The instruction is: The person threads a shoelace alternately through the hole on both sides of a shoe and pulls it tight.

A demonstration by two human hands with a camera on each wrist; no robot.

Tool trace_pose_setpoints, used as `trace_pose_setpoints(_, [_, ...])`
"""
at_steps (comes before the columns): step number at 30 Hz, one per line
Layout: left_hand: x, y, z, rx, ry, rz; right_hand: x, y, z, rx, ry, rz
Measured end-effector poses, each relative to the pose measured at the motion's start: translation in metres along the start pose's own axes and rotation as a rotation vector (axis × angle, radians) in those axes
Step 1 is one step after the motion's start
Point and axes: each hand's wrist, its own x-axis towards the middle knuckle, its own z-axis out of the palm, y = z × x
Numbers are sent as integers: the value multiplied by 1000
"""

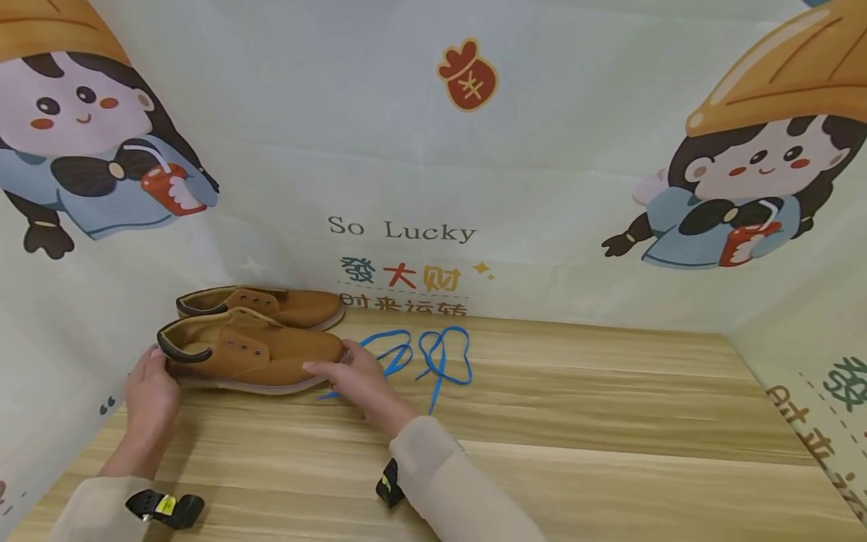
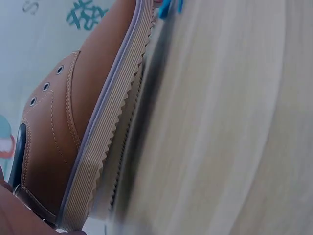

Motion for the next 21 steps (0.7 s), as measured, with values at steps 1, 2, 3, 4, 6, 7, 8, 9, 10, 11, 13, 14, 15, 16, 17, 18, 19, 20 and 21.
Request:
trace_pose_setpoints(1, [-2, 3, 0, 4, -3, 13, -2, -1, -4, 8, 4, -5])
trace_pose_setpoints(2, [-5, 5, 1, 27, -8, 27, -4, -2, -8, 18, 4, -16])
trace_pose_setpoints(3, [-7, 8, 2, 65, -10, 56, -6, -2, -12, 26, 1, -27])
trace_pose_setpoints(4, [-10, 11, 3, 70, -13, 69, -8, -2, -17, 35, -4, -37])
trace_pose_setpoints(6, [-16, 17, 7, 68, 3, 116, -12, -3, -26, 41, -18, -49])
trace_pose_setpoints(7, [-19, 20, 9, 61, 12, 137, -14, -2, -31, 42, -27, -52])
trace_pose_setpoints(8, [-23, 22, 12, 53, 22, 158, -16, -2, -36, 34, -37, -60])
trace_pose_setpoints(9, [-27, 24, 15, 23, 31, 173, -18, -2, -42, 28, -47, -65])
trace_pose_setpoints(10, [-31, 26, 18, -21, 32, 175, -20, -1, -47, 16, -54, -71])
trace_pose_setpoints(11, [-36, 27, 21, -27, 34, 188, -22, 0, -53, -12, -56, -81])
trace_pose_setpoints(13, [-45, 31, 28, -10, 20, 196, -27, 1, -64, -69, -64, -113])
trace_pose_setpoints(14, [-50, 32, 31, -3, 9, 202, -29, 2, -69, -99, -68, -128])
trace_pose_setpoints(15, [-54, 34, 34, 8, -7, 206, -32, 3, -73, -124, -71, -133])
trace_pose_setpoints(16, [-59, 36, 36, 18, -24, 209, -34, 4, -77, -151, -74, -140])
trace_pose_setpoints(17, [-63, 37, 38, 28, -37, 210, -37, 4, -81, -180, -76, -146])
trace_pose_setpoints(18, [-66, 39, 40, 35, -47, 215, -40, 5, -85, -195, -86, -151])
trace_pose_setpoints(19, [-70, 40, 41, 30, -65, 220, -42, 6, -88, -214, -85, -150])
trace_pose_setpoints(20, [-73, 41, 41, 29, -82, 219, -45, 6, -92, -231, -88, -151])
trace_pose_setpoints(21, [-76, 43, 41, 26, -102, 219, -48, 7, -95, -242, -89, -148])
